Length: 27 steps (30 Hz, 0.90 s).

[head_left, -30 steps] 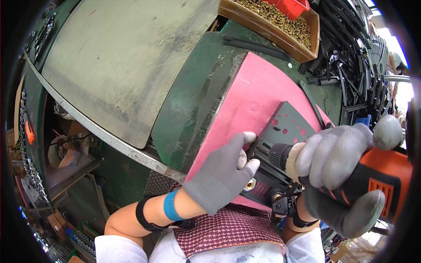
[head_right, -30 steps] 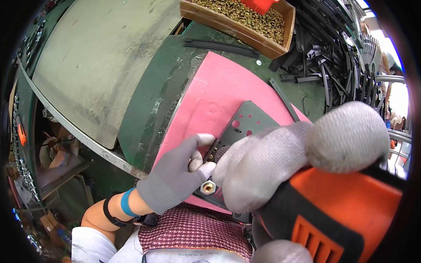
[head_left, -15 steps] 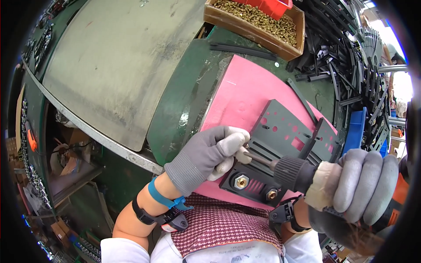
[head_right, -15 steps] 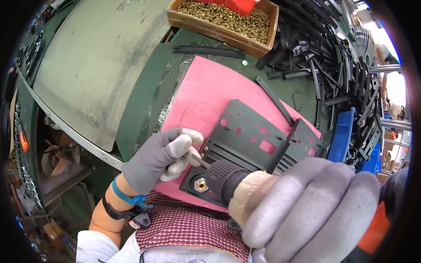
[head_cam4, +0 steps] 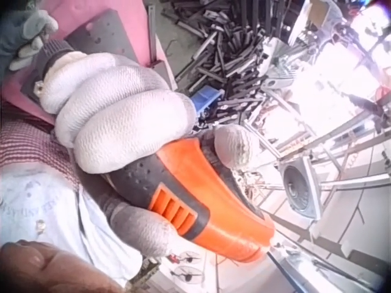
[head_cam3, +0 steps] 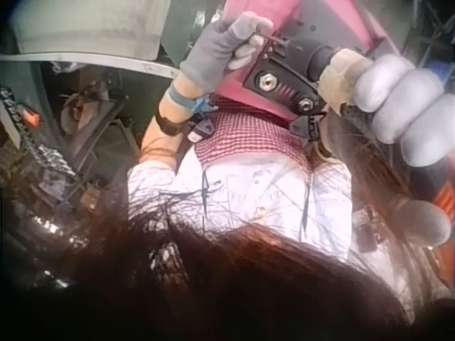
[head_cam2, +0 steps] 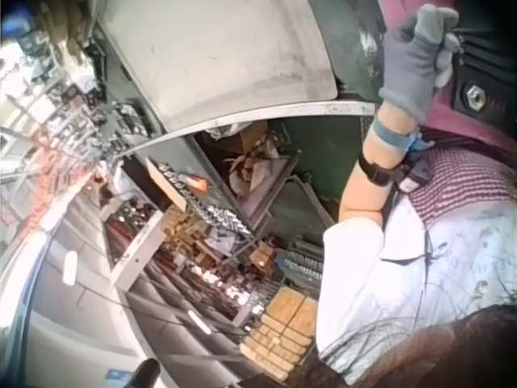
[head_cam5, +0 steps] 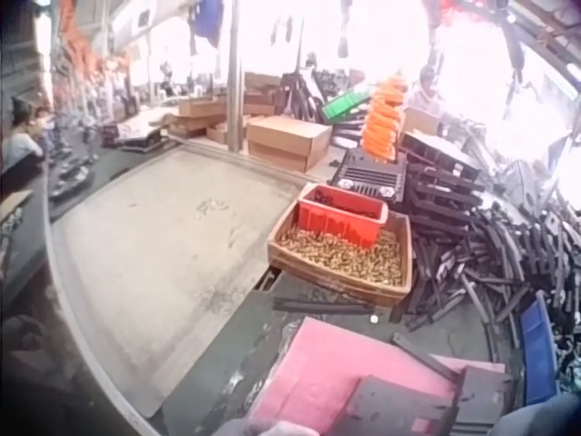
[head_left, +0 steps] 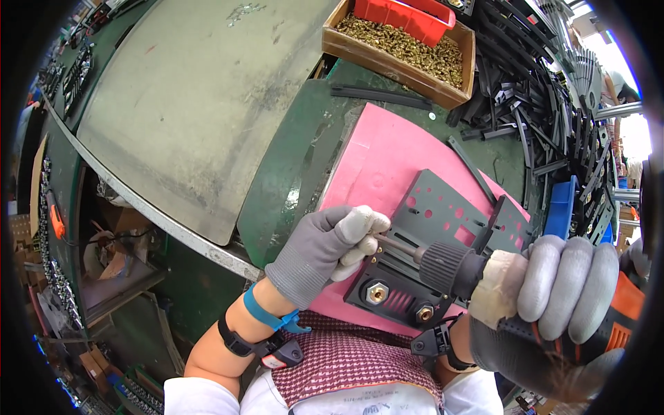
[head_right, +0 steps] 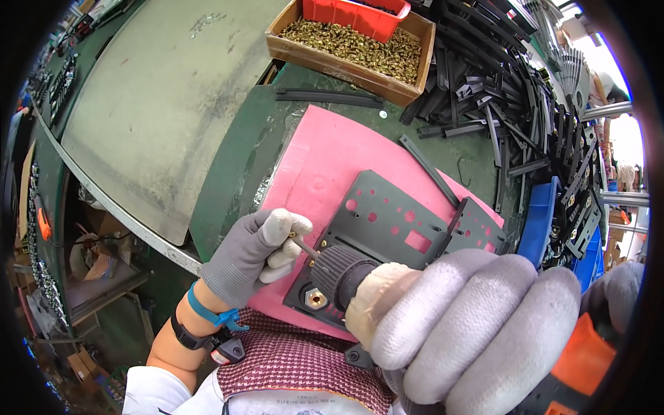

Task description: Using a power drill to screw small components and brackets onto black metal plates at a workbench.

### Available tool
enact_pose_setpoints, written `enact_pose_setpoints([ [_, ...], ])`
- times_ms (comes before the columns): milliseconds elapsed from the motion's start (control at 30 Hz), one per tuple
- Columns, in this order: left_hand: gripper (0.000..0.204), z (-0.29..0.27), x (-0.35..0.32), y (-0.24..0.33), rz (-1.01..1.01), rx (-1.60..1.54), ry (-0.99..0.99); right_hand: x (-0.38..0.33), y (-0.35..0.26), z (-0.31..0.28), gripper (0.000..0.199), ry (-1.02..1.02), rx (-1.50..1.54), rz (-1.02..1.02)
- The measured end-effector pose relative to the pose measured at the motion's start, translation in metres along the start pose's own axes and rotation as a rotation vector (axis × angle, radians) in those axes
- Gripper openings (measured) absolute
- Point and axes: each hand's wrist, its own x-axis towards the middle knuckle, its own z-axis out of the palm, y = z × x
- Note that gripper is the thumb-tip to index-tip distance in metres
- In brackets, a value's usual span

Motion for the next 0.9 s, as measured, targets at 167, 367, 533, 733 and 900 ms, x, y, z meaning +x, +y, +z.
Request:
enact_pose_setpoints([
  [167, 0.04, 0.003, 0.0, 0.003, -0.098, -0.161, -0.04, 0.003, 0.005, 0.004, 0.038, -0.009, 0.033, -0.041],
  [367, 0.043, -0.006, 0.001, -0.003, -0.156, -0.254, -0.237, 0.011, 0.002, -0.01, 0.038, -0.172, 0.175, -0.152],
  [533, 0.044, -0.002, 0.0, -0.008, -0.161, -0.231, -0.218, 0.026, -0.007, -0.032, 0.032, -0.515, 0.056, 0.091],
  [733, 0.049, 0.004, -0.006, 0.002, -0.114, -0.012, -0.028, 0.003, 0.006, -0.033, 0.022, -0.248, 0.06, -0.139],
  [900, 0.055, 0.021, -0.012, -0.006, -0.06, 0.608, 0.156, -0.001, 0.019, -0.028, 0.03, -0.052, -0.132, -0.187],
])
